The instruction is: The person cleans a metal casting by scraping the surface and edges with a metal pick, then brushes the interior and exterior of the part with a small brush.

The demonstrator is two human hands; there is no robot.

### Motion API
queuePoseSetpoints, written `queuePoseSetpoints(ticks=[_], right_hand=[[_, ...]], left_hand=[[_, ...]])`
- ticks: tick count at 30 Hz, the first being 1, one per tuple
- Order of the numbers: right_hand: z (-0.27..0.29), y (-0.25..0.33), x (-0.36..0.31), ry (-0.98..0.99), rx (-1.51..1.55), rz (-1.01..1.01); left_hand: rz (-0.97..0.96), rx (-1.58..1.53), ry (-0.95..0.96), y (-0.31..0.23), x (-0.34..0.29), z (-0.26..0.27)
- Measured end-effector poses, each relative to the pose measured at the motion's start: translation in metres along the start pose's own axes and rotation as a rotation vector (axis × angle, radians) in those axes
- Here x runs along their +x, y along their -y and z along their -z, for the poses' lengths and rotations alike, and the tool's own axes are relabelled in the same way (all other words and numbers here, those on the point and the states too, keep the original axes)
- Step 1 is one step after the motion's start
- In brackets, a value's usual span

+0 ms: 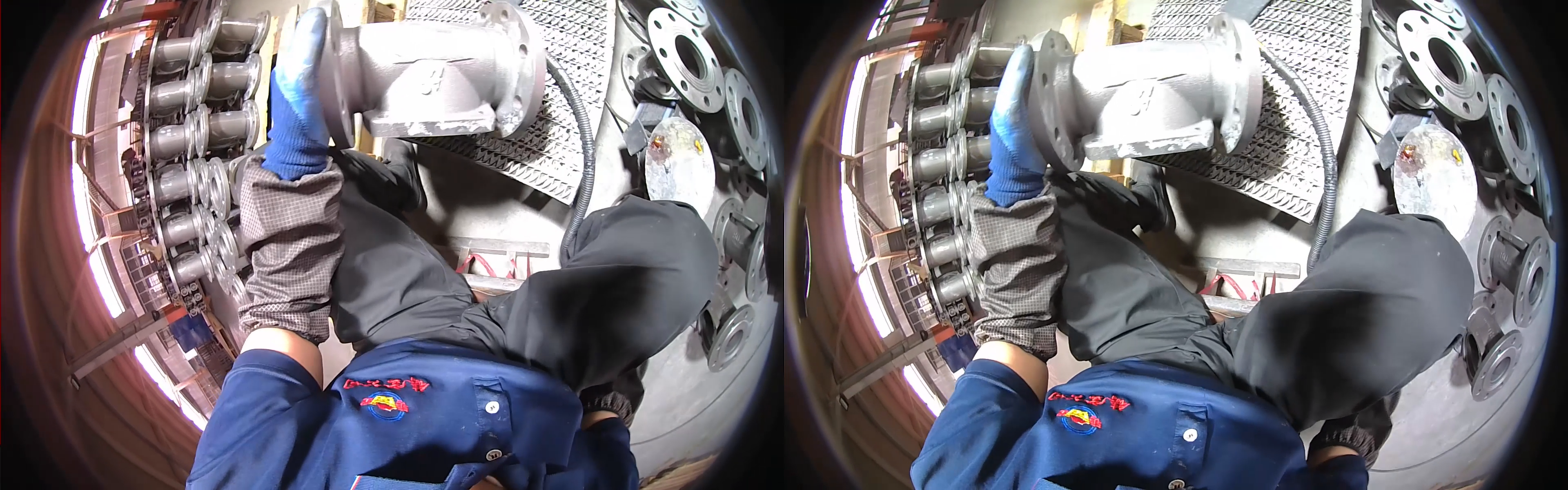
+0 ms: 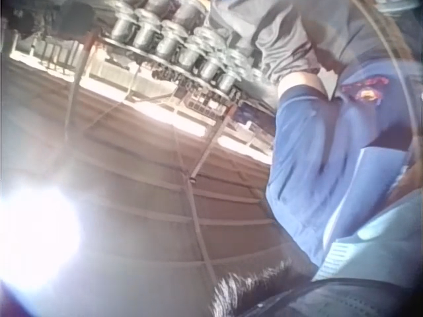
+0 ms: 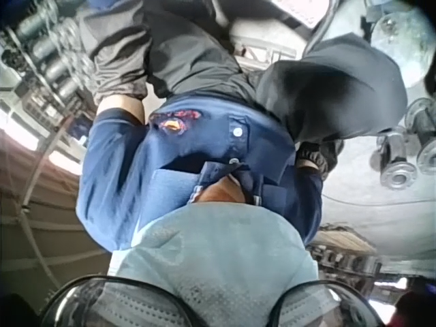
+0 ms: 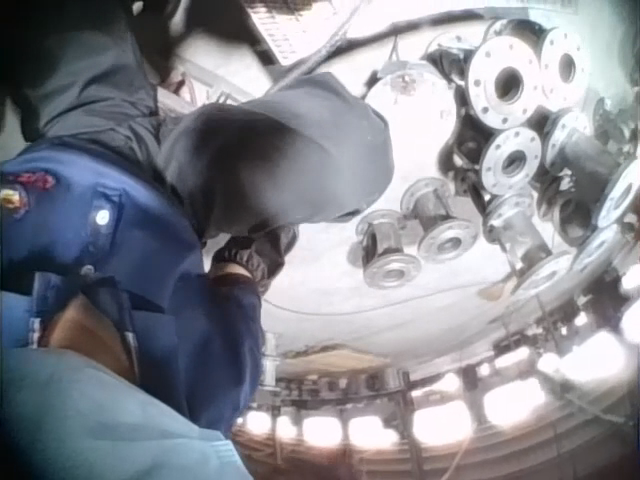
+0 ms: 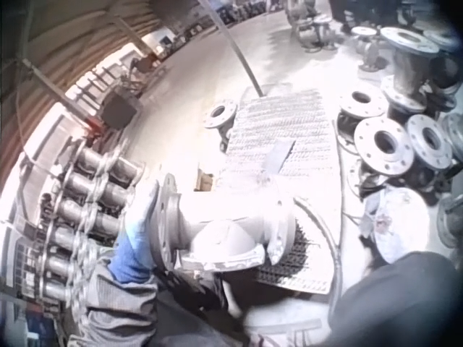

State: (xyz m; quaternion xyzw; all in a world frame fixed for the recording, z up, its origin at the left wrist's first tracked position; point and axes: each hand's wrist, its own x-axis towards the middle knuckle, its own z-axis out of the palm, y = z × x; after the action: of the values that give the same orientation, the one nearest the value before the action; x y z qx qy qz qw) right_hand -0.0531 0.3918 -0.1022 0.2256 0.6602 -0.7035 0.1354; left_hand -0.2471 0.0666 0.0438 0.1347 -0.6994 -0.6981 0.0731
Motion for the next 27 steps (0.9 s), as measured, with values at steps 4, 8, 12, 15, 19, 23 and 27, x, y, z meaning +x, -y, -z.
queuePoseSetpoints(ticks=[4,8,12,15,19,23,27], right_hand=[[-0.012,-0.001,-0.007,-0.018,-0.002,0.046],[0.004,0.011,0.005,0.156,-0.103,-0.018],[0.007,0.018,0.01,0.274,-0.184,-0.058],[0.003,0.017,0.024,0.304,-0.208,-0.073],[0.006,0.013,0.044,0.201,-0.174,-0.062],[0.036,0.014,0.041,-0.028,-0.102,-0.026],[0.093,0.024,0.004,-0.339,-0.095,0.074]], left_hand=[[-0.146,0.223,0.155,0.008,0.01,0.031],[-0.566,0.672,0.208,0.01,0.015,0.04],[-0.439,0.64,0.272,0.021,0.018,0.05],[0.029,0.237,0.087,0.009,0.013,0.036],[0.056,-0.01,0.063,0.008,0.011,0.025],[-0.128,0.195,0.202,0.012,0.017,0.038],[-0.507,0.608,0.231,0.016,0.013,0.04]])
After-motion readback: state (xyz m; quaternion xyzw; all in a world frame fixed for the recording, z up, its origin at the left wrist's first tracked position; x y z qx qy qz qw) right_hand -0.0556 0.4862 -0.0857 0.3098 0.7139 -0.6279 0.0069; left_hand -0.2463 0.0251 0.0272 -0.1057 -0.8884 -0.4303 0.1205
